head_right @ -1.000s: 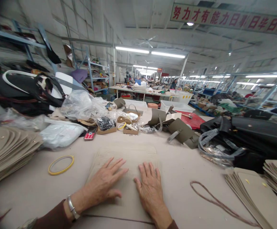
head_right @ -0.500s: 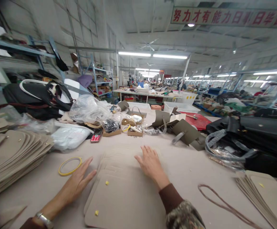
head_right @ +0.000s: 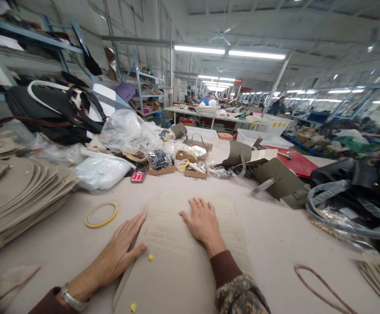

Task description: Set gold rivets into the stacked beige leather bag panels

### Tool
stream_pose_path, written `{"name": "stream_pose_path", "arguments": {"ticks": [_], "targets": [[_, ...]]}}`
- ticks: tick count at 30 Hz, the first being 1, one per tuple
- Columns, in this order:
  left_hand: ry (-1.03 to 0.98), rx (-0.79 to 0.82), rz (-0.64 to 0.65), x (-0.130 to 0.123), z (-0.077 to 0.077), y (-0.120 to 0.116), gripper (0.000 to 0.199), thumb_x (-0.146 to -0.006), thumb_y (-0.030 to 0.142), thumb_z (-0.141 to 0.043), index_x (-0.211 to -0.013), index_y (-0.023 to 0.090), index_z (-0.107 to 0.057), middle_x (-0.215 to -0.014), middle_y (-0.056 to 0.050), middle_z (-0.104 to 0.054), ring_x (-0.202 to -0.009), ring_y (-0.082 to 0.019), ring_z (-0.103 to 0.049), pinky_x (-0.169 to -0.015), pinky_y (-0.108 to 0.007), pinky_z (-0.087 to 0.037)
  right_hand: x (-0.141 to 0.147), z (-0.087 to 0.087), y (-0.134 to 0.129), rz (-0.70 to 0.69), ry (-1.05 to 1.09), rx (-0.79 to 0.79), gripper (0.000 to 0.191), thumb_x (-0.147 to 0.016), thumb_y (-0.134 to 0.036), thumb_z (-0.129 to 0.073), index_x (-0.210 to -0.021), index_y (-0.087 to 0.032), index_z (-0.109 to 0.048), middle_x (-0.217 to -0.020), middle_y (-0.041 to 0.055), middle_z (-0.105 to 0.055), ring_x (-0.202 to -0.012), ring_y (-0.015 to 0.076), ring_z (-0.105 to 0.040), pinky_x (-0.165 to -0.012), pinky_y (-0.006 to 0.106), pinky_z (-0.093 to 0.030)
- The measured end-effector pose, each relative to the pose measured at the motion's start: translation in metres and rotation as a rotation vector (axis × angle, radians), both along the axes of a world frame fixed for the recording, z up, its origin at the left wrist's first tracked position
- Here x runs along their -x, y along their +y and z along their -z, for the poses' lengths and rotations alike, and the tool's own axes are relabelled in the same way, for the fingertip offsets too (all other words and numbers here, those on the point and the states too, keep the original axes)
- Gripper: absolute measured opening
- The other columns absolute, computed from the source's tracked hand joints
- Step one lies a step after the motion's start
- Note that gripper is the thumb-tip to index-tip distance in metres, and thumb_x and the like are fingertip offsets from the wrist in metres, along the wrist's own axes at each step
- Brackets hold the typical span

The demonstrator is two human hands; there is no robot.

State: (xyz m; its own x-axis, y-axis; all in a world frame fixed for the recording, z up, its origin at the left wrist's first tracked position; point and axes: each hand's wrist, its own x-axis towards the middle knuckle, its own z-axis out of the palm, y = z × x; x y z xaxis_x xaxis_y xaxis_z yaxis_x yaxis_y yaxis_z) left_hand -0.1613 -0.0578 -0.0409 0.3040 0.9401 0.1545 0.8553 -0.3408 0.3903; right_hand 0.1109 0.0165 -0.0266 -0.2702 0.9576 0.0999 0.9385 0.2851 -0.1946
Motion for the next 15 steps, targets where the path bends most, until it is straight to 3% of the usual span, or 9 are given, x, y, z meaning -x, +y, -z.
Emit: {"name": "stream_pose_path", "arguments": {"ticks": [4, 8, 11, 15], "targets": [[-0.077, -0.191, -0.185, 0.015, -0.006, 0.01, 0.049, -0.097, 0.041, -0.031, -0.138, 0.017, -0.041, -0.146, -0.012, -0.043, -0.136, -0.024, -0.037, -0.113, -0.046, -0.031, -0.003, -0.002, 0.004, 0.001, 0.105, -0.019, 0.06, -0.095, -0.054, -0.035, -0.14, -0.015, -0.044, -0.145, 0.0122, -0.045, -0.137, 0.028, -0.034, -0.113, 0.049, -0.018], [-0.017, -0.303, -0.307, 0.038, -0.009, 0.018, 0.04, -0.091, 0.034, -0.042, -0.124, 0.015, -0.053, -0.134, -0.017, -0.053, -0.13, -0.033, -0.043, -0.109, -0.058, -0.029, -0.02, -0.013, 0.002, 0.04, 0.325, -0.089, 0.056, -0.096, -0.045, -0.033, -0.138, -0.01, -0.045, -0.141, 0.0156, -0.049, -0.132, 0.0249, -0.042, -0.111, 0.043, -0.03], [-0.039, -0.324, -0.298, 0.039, -0.017, 0.011, 0.036, -0.092, 0.033, -0.041, -0.118, 0.014, -0.056, -0.129, -0.017, -0.056, -0.124, -0.032, -0.048, -0.107, -0.057, -0.035, -0.043, -0.023, -0.018, 0.063, 0.449, -0.195, 0.058, -0.094, -0.049, -0.036, -0.134, -0.009, -0.048, -0.138, 0.0166, -0.053, -0.128, 0.0254, -0.048, -0.109, 0.043, -0.035], [-0.113, -0.358, -0.175, 0.008, -0.04, -0.021, 0.028, -0.095, 0.032, -0.041, -0.116, 0.022, -0.056, -0.126, -0.008, -0.059, -0.121, -0.021, -0.051, -0.107, -0.041, -0.04, -0.077, -0.025, -0.068, 0.061, 0.435, -0.275, 0.052, -0.092, -0.049, -0.042, -0.128, -0.015, -0.054, -0.131, 0.0135, -0.059, -0.123, 0.0258, -0.053, -0.106, 0.045, -0.04]]}}
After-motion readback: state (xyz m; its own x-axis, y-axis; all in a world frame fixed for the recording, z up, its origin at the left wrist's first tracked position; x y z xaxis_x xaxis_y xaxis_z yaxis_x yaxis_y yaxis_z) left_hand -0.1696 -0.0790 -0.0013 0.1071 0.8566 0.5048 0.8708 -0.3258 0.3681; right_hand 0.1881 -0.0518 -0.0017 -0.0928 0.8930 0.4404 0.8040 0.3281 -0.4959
